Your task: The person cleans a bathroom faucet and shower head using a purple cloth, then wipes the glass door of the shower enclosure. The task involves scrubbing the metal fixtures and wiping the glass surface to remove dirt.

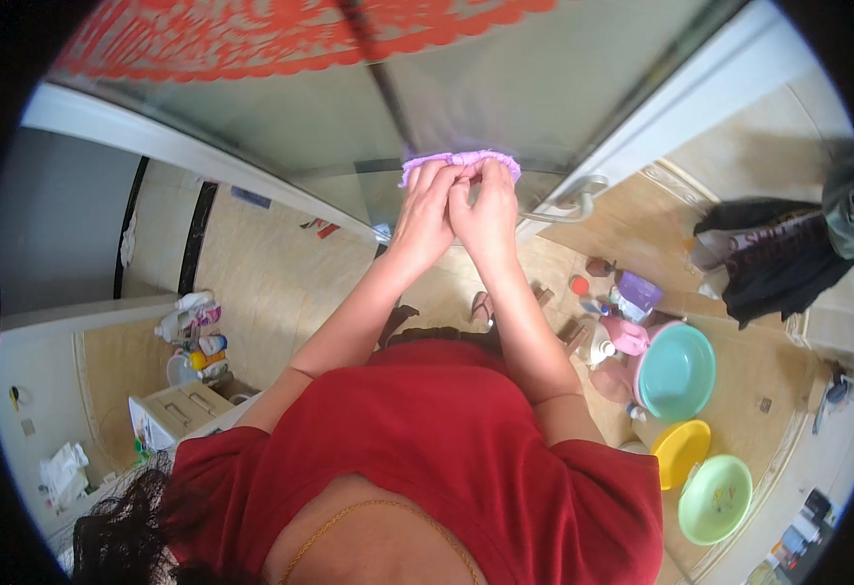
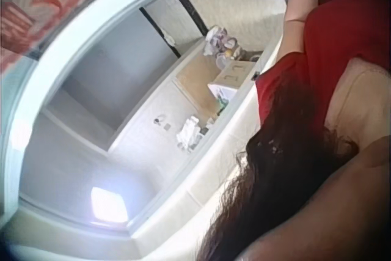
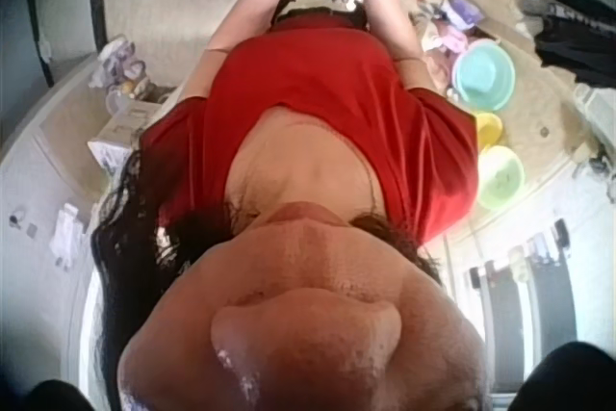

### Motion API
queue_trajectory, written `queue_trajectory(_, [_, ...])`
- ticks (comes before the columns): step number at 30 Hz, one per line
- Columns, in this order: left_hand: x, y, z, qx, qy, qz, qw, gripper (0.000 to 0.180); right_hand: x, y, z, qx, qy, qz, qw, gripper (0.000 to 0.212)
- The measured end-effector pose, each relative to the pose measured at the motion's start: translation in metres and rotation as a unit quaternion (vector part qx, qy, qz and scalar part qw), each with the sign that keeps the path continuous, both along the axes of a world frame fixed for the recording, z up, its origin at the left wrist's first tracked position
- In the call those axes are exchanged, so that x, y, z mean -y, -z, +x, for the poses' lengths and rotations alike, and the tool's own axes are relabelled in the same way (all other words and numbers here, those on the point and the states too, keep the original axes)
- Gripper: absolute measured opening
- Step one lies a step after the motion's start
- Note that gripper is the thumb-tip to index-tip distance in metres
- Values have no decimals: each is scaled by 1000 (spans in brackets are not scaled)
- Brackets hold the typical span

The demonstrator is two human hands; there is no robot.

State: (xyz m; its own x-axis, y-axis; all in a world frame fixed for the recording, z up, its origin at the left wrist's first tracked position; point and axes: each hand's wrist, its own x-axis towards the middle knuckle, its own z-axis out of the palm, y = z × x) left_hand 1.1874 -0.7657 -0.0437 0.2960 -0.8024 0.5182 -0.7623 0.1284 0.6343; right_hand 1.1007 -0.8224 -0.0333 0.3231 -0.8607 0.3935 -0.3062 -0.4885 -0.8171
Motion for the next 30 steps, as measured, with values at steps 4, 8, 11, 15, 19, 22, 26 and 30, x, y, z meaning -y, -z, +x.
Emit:
queue_trajectory(4, [-29,0,38,12,-54,-7,998,28,-27,8,42,15,-54,16,998,10])
queue_trajectory(8, [-61,6,85,14,-113,-1,993,22,-56,14,90,49,-138,49,988,11])
queue_trajectory(11, [-84,3,116,21,-170,11,985,20,-75,21,127,69,-199,49,976,13])
queue_trajectory(15, [-106,0,144,31,-202,36,978,21,-95,23,161,72,-233,63,968,19])
queue_trajectory(19, [-104,4,142,37,-216,40,975,20,-92,20,155,71,-242,68,965,19])
queue_trajectory(22, [-91,7,127,58,-199,10,978,22,-80,15,136,59,-231,79,968,17])
queue_trajectory(26, [-64,10,90,22,-154,52,986,21,-55,22,92,49,-187,81,978,14])
queue_trajectory(30, [-30,16,41,16,-86,46,995,22,-26,26,40,40,-117,96,988,13])
